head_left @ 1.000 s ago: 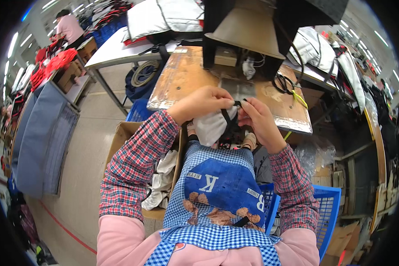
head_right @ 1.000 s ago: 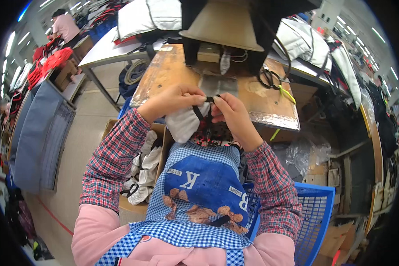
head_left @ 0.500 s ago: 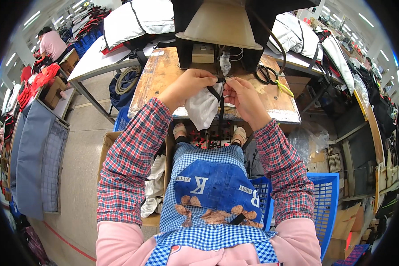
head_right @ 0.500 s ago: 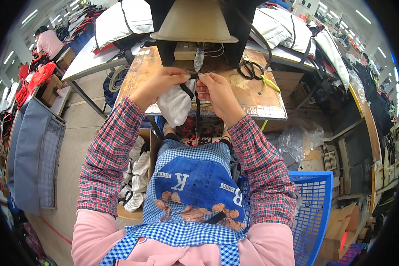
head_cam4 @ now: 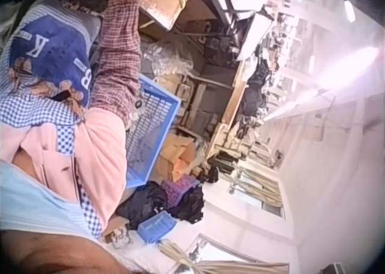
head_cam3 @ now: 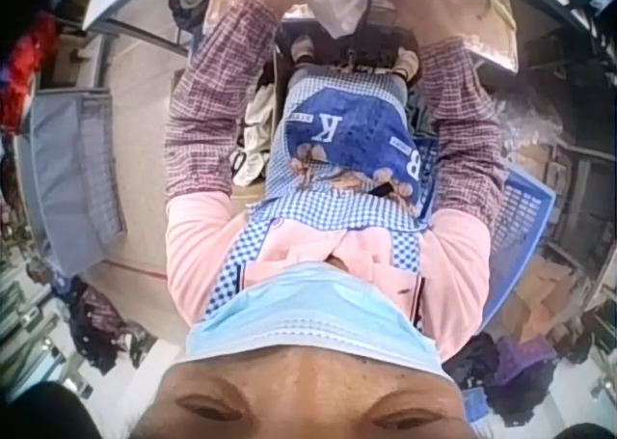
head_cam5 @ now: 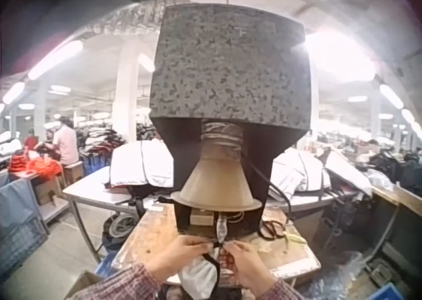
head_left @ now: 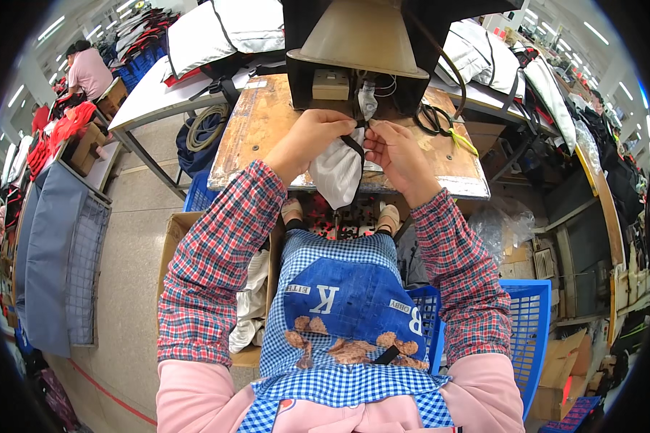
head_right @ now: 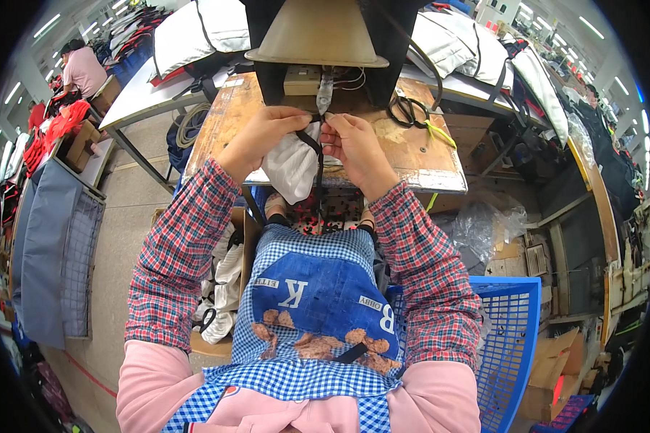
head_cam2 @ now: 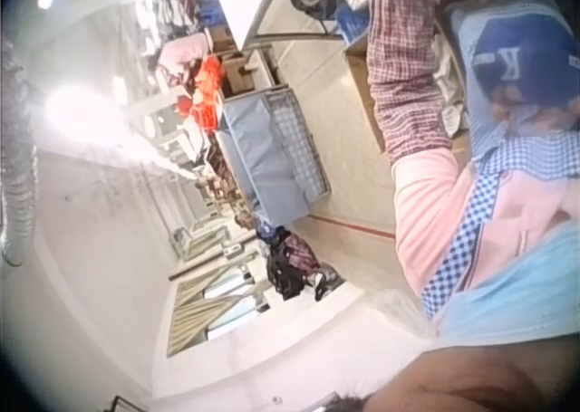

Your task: Attaching black straps to small white fabric bags using an industrial sewing machine.

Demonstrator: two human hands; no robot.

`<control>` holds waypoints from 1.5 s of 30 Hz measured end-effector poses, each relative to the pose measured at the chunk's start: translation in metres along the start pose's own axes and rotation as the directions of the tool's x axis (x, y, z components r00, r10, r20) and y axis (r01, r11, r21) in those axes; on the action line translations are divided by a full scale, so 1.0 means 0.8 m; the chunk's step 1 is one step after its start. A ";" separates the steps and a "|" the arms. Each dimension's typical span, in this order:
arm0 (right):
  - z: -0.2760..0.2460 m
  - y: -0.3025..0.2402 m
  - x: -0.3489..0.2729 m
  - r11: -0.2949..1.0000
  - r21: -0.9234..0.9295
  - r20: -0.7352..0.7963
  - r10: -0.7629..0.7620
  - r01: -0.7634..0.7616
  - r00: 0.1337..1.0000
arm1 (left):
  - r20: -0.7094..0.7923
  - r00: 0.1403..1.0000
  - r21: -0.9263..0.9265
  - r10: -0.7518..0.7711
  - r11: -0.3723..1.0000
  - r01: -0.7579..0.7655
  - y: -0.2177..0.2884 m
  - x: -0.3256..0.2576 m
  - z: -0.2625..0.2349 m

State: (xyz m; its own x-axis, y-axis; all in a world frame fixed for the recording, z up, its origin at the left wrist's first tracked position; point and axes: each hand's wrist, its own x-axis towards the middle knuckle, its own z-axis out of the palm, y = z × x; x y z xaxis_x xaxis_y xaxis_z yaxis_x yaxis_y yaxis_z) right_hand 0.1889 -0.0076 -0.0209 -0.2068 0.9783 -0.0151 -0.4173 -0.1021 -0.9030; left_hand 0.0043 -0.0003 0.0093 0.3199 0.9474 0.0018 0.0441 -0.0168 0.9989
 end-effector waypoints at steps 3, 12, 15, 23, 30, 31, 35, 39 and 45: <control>-0.002 0.002 0.001 1.000 0.009 0.000 -0.005 0.005 1.000 | -0.002 1.000 -0.022 0.001 1.000 -0.001 -0.001 -0.001 0.001; 0.003 0.003 -0.003 0.998 0.049 -0.045 -0.024 0.026 0.999 | -0.007 1.000 -0.108 -0.021 0.994 0.020 0.000 -0.005 0.007; 0.003 0.004 -0.003 0.998 0.051 -0.059 -0.024 0.027 0.998 | -0.022 1.000 -0.120 -0.009 0.993 0.006 -0.001 -0.006 0.009; 0.007 0.003 -0.007 0.998 0.051 -0.084 -0.031 0.036 0.996 | -0.046 0.999 -0.138 0.003 0.990 -0.009 -0.004 -0.005 0.010; 0.008 0.004 -0.009 0.997 0.068 -0.093 -0.040 0.046 0.995 | -0.052 0.999 -0.150 0.006 0.989 -0.014 -0.004 -0.006 0.011; 0.008 0.004 -0.009 0.997 0.068 -0.094 -0.040 0.047 0.995 | -0.051 0.999 -0.162 0.013 0.987 -0.022 -0.004 -0.005 0.011; 0.011 0.003 -0.011 0.996 0.072 -0.105 -0.041 0.049 0.994 | -0.050 0.999 -0.152 0.004 0.988 -0.011 -0.008 -0.002 0.009; 0.012 0.003 -0.010 0.994 0.078 -0.122 -0.067 0.077 0.990 | -0.021 0.999 -0.154 -0.029 0.988 0.025 -0.010 0.003 0.004; -0.009 -0.019 -0.025 0.993 0.045 -0.032 -0.105 0.106 0.994 | -0.064 0.997 -0.124 -0.049 0.991 0.041 0.003 -0.015 -0.003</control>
State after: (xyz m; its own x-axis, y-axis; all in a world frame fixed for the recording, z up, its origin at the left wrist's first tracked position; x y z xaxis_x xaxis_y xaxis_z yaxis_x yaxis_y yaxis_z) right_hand 0.2057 -0.0246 -0.0102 -0.1337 0.9888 0.0658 -0.4764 -0.0059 -0.8792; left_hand -0.0019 -0.0106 0.0120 0.2564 0.9655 -0.0446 -0.0608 0.0621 0.9962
